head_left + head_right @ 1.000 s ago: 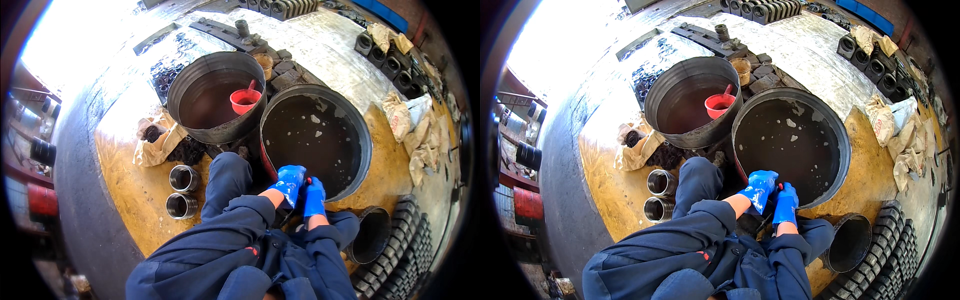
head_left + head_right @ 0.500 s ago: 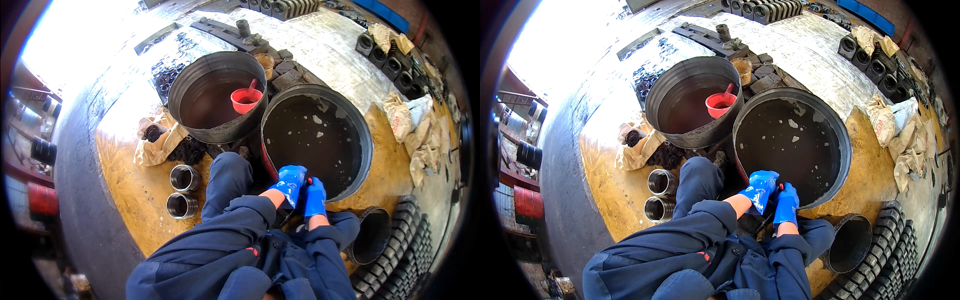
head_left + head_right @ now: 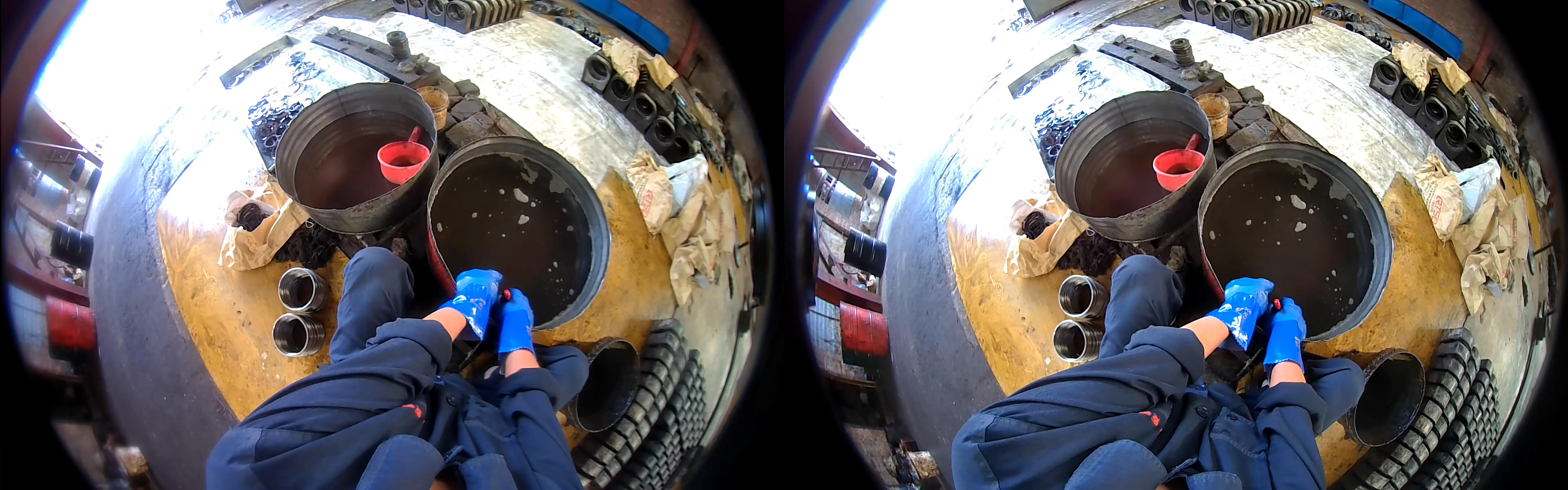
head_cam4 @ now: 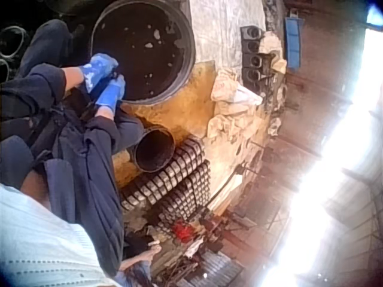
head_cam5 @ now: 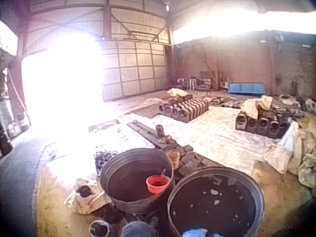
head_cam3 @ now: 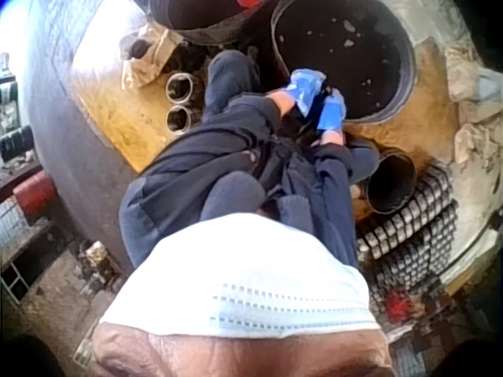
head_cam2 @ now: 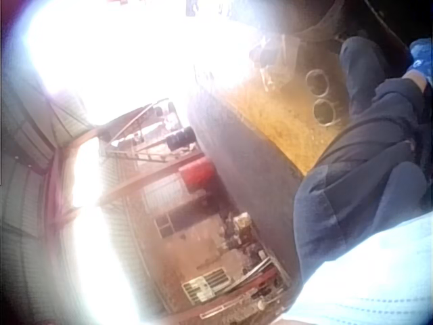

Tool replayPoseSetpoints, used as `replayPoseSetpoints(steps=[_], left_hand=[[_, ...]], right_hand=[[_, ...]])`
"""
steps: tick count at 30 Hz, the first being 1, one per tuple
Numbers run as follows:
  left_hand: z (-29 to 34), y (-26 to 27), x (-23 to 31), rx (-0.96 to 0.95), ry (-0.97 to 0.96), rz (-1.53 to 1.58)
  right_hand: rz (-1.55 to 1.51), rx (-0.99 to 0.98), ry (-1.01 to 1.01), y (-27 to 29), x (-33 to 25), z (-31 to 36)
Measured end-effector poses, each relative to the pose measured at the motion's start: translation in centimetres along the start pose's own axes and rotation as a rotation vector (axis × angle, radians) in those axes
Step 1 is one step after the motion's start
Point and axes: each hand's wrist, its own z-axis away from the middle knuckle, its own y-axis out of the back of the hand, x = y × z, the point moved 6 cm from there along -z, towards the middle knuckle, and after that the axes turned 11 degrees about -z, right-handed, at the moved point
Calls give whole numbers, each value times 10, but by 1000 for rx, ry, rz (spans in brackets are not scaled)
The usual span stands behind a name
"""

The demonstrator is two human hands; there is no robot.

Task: The person, wearing blue gloves, cleans a series of circular metal rings by dipping them into a bucket of dark fluid and scrubbing them with a brush. After cleaning, they rinse the rings in a second bucket and place them aside on a table.

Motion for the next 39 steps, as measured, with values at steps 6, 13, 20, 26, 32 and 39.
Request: replayPoseSetpoints(steps=[6, 13, 20, 26, 32, 39], left_hand=[[0, 1, -2, -20, -13, -11], [0, 0, -1, -33, -25, -27], [0, 0, -1, -32, -31, -28], [-3, -3, -1, -42, -36, -42], [-1, -2, -4, -25, -12, -21], [1, 2, -1, -37, -26, -22]], right_hand=[[-11, -2, 13, 2, -5, 7], [-21, 0, 2, 4, -5, 9], [-21, -4, 20, -1, -1, 3], [-51, -12, 18, 1, -1, 3], [-26, -10, 10, 2, -6, 8], [-35, -13, 12, 3, -4, 6]])
